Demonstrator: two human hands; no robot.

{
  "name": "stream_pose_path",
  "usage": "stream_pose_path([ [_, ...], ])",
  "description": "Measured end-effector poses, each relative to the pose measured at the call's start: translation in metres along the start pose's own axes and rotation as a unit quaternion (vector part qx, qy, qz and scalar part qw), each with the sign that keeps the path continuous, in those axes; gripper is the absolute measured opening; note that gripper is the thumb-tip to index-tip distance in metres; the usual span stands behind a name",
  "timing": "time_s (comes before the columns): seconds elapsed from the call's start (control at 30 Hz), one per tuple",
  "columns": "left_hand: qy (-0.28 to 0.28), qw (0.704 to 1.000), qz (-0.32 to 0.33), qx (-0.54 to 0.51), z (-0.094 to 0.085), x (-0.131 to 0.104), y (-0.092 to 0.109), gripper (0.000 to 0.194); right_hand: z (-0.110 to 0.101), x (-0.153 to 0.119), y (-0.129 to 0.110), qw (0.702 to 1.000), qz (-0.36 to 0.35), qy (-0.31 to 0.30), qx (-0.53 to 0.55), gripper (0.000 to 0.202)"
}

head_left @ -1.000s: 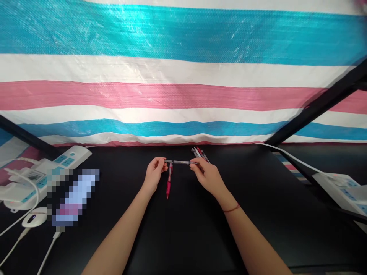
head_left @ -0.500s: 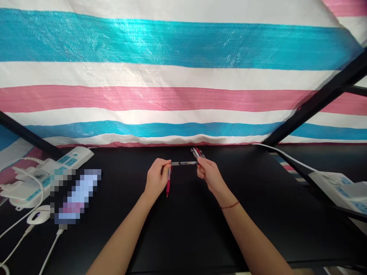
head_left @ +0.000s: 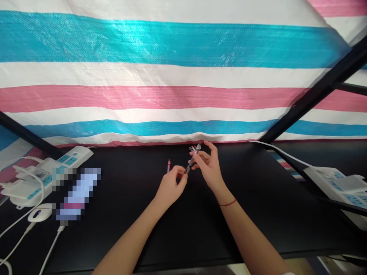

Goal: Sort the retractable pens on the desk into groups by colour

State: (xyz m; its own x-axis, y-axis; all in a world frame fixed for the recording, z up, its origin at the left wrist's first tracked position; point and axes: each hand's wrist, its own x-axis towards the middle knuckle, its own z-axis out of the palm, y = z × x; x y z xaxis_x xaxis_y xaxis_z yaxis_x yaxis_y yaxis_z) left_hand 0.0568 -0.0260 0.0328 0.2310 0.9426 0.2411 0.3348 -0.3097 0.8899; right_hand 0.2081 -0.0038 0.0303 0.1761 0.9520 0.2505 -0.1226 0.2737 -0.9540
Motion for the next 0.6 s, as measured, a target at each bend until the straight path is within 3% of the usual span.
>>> stream_pose_path([
  [0.2, -0.071, 0.997, -0.027, -0.024, 0.004, -0.004, 0.000, 0.026, -0.002, -0.003, -0.010, 0.999, 0.008, -0.039, -0.033, 0.056],
  [0.37, -0.115, 0.992, -0.038, -0.039, 0.006, -0.006, 0.000, 0.025, -0.006, -0.003, -0.012, 0.998, 0.016, -0.049, -0.042, 0.042],
  [0.6, -0.170, 0.969, -0.132, -0.117, 0.008, -0.004, -0.001, 0.027, -0.004, -0.003, -0.008, 0.994, 0.052, -0.082, -0.039, 0.041],
])
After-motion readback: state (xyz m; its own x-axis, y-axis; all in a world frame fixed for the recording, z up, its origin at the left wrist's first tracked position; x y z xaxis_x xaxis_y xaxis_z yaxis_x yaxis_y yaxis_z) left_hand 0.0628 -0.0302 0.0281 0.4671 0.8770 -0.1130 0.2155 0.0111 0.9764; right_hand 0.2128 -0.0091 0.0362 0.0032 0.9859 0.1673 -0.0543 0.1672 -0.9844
